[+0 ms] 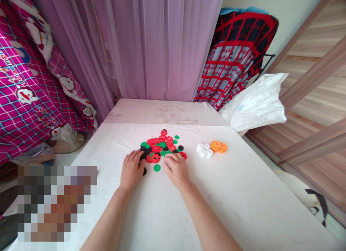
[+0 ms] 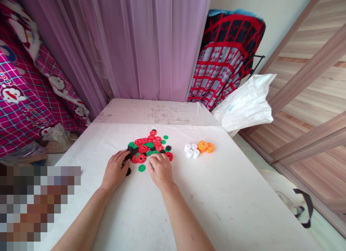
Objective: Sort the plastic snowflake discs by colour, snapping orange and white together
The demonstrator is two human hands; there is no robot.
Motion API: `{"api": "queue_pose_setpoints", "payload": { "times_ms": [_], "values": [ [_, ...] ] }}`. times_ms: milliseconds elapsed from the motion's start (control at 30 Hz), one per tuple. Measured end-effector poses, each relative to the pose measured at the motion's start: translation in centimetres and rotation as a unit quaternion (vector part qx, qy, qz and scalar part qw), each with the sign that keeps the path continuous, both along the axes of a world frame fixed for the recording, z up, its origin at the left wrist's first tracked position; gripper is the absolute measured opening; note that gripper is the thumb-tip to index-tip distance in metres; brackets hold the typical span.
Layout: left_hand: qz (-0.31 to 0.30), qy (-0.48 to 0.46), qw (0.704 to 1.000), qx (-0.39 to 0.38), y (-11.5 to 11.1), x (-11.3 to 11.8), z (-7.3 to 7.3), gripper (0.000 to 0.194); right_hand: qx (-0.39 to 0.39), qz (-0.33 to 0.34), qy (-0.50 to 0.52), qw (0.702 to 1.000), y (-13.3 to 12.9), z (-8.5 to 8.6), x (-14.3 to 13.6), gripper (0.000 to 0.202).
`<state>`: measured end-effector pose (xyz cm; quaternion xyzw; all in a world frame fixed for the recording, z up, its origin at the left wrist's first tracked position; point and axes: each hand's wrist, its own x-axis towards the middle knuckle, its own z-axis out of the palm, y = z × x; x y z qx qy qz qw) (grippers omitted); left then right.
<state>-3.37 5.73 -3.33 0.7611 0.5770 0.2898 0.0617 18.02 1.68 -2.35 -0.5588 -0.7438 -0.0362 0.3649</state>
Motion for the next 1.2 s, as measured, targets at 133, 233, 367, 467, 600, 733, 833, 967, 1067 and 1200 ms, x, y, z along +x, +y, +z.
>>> {"api": "queue_pose_setpoints", "payload": {
  "times_ms": [133,233,367,467,600,733,833,967,1067,1200],
  "values": [
    [-0.008,-0.007,1.000,0.004,0.1,0.0,-0.1,0.038,-0.048,0.010,-0.013,0.999,0.7,0.0,-2.5,0.020],
    [-0.005,-0.008,1.000,0.007,0.2,0.0,-0.2,0.037,-0.066,-0.007,-0.032,0.997,1.4,-0.2,-3.3,0.028],
    [0.000,-0.006,1.000,0.006,0.2,0.0,-0.3,0.037,-0.080,-0.035,-0.050,0.995,2.1,-0.6,-3.9,0.029],
    [-0.001,-0.006,1.000,0.008,0.2,0.1,-0.3,0.037,-0.081,-0.045,-0.051,0.994,2.3,-0.7,-4.3,0.030],
    [-0.001,-0.008,1.000,0.010,0.1,0.1,-0.3,0.037,-0.042,-0.035,-0.018,0.998,2.0,-0.9,-4.1,0.034],
    [-0.002,-0.010,1.000,0.011,0.1,0.1,-0.2,0.037,0.012,-0.038,0.057,0.998,1.1,-0.6,-1.4,0.029],
    [-0.001,-0.005,1.000,0.007,0.0,0.1,-0.2,0.037,0.019,-0.089,0.106,0.990,0.4,-0.5,2.4,0.029],
    [-0.005,-0.001,1.000,0.003,0.1,0.0,-0.2,0.037,-0.013,-0.170,0.136,0.976,0.1,-0.8,6.4,0.029],
    [-0.003,0.001,1.000,0.004,0.1,-0.1,-0.2,0.037,-0.027,-0.161,0.144,0.976,0.2,-1.3,7.1,0.028],
    [-0.003,0.007,1.000,0.005,0.1,-0.1,-0.2,0.038,-0.038,-0.149,0.128,0.980,0.5,-1.8,6.6,0.030]
  ]
}}
